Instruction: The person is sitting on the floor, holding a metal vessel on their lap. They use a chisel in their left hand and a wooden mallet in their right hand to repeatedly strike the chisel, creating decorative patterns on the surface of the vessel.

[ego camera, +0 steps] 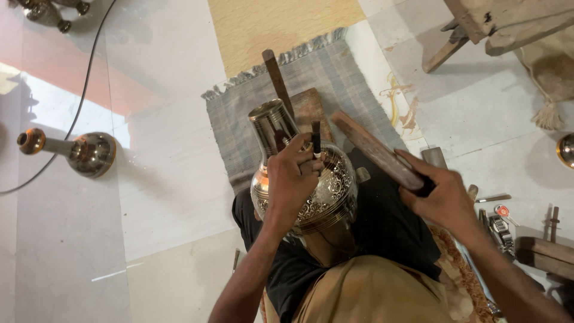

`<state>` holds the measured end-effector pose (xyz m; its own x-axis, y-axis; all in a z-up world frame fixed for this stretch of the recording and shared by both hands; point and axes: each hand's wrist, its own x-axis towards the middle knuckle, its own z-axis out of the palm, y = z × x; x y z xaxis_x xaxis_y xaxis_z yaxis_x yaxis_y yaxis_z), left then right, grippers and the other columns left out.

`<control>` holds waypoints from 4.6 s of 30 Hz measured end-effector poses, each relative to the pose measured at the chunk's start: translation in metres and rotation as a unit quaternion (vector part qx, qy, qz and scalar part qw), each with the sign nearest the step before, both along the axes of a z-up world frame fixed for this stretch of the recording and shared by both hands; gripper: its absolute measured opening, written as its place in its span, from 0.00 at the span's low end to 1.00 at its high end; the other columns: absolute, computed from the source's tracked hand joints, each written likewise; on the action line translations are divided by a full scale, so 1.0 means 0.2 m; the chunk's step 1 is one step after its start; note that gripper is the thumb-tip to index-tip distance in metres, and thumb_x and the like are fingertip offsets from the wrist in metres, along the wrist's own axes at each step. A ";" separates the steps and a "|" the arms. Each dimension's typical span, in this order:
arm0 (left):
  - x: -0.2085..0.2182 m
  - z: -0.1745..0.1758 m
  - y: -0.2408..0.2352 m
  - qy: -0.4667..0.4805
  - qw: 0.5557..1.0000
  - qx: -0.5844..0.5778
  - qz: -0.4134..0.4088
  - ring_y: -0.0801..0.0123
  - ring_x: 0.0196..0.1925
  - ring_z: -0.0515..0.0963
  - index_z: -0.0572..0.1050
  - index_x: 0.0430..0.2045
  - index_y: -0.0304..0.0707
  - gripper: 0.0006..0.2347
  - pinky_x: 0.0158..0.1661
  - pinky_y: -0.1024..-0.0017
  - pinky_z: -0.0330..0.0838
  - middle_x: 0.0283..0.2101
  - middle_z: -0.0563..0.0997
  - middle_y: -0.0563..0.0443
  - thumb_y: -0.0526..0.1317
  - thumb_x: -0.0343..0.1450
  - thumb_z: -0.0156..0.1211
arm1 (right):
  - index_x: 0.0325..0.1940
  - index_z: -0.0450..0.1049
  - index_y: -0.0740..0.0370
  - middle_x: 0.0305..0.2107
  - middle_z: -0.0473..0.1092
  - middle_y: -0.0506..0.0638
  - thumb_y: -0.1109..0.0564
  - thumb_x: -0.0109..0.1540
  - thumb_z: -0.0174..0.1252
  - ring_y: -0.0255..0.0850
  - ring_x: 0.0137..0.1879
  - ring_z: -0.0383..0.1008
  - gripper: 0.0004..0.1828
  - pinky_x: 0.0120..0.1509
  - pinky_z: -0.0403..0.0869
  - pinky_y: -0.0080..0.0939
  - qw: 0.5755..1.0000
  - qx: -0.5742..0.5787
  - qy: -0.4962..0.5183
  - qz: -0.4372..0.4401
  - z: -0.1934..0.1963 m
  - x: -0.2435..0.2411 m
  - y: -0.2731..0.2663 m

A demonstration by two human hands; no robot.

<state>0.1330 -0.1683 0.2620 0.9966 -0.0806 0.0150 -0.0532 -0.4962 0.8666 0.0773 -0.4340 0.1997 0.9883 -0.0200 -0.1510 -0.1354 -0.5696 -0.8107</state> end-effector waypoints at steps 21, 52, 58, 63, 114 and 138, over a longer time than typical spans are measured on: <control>0.01 -0.05 0.02 0.003 1.000 0.016 -0.016 0.64 0.39 0.90 0.74 0.52 0.32 0.19 0.31 0.74 0.83 0.37 0.86 0.34 0.22 0.66 0.50 | 0.73 0.64 0.34 0.30 0.75 0.44 0.64 0.56 0.57 0.34 0.24 0.71 0.43 0.28 0.70 0.37 0.958 -0.173 0.046 0.224 0.60 0.51 -0.07; 0.01 -0.09 0.06 -0.011 0.999 0.006 -0.044 0.58 0.42 0.90 0.73 0.54 0.33 0.24 0.37 0.71 0.87 0.42 0.85 0.32 0.20 0.62 0.51 | 0.73 0.65 0.44 0.49 0.75 0.43 0.65 0.55 0.55 0.28 0.41 0.73 0.41 0.45 0.75 0.29 0.946 0.152 -0.167 0.231 0.57 0.52 0.04; 0.04 -0.09 0.08 -0.011 0.998 -0.002 -0.063 0.58 0.42 0.90 0.73 0.54 0.33 0.24 0.36 0.69 0.85 0.42 0.86 0.33 0.21 0.62 0.56 | 0.73 0.67 0.49 0.43 0.76 0.47 0.66 0.52 0.57 0.30 0.42 0.74 0.43 0.44 0.75 0.34 0.965 0.094 -0.096 0.224 0.46 0.50 -0.02; 0.02 -0.11 0.08 -0.023 0.997 -0.002 -0.067 0.57 0.44 0.88 0.73 0.55 0.34 0.26 0.38 0.70 0.88 0.46 0.86 0.35 0.19 0.61 0.54 | 0.70 0.70 0.53 0.39 0.78 0.47 0.67 0.50 0.60 0.33 0.39 0.76 0.42 0.46 0.76 0.36 0.964 0.059 -0.102 0.237 0.34 0.54 -0.11; 0.00 -0.05 0.13 0.002 0.997 -0.009 -0.077 0.66 0.36 0.90 0.74 0.53 0.32 0.19 0.31 0.71 0.83 0.38 0.87 0.38 0.22 0.66 0.58 | 0.74 0.63 0.63 0.57 0.72 0.57 0.69 0.51 0.61 0.38 0.52 0.75 0.44 0.55 0.74 0.35 0.961 0.070 -0.142 0.229 0.25 0.43 -0.24; -0.01 -0.04 0.18 -0.055 0.990 -0.044 -0.119 0.70 0.39 0.89 0.73 0.54 0.33 0.26 0.37 0.74 0.85 0.42 0.87 0.40 0.20 0.60 0.55 | 0.73 0.65 0.68 0.45 0.74 0.56 0.70 0.57 0.62 0.39 0.48 0.77 0.38 0.54 0.76 0.35 0.980 0.002 -0.099 0.173 0.32 0.28 -0.20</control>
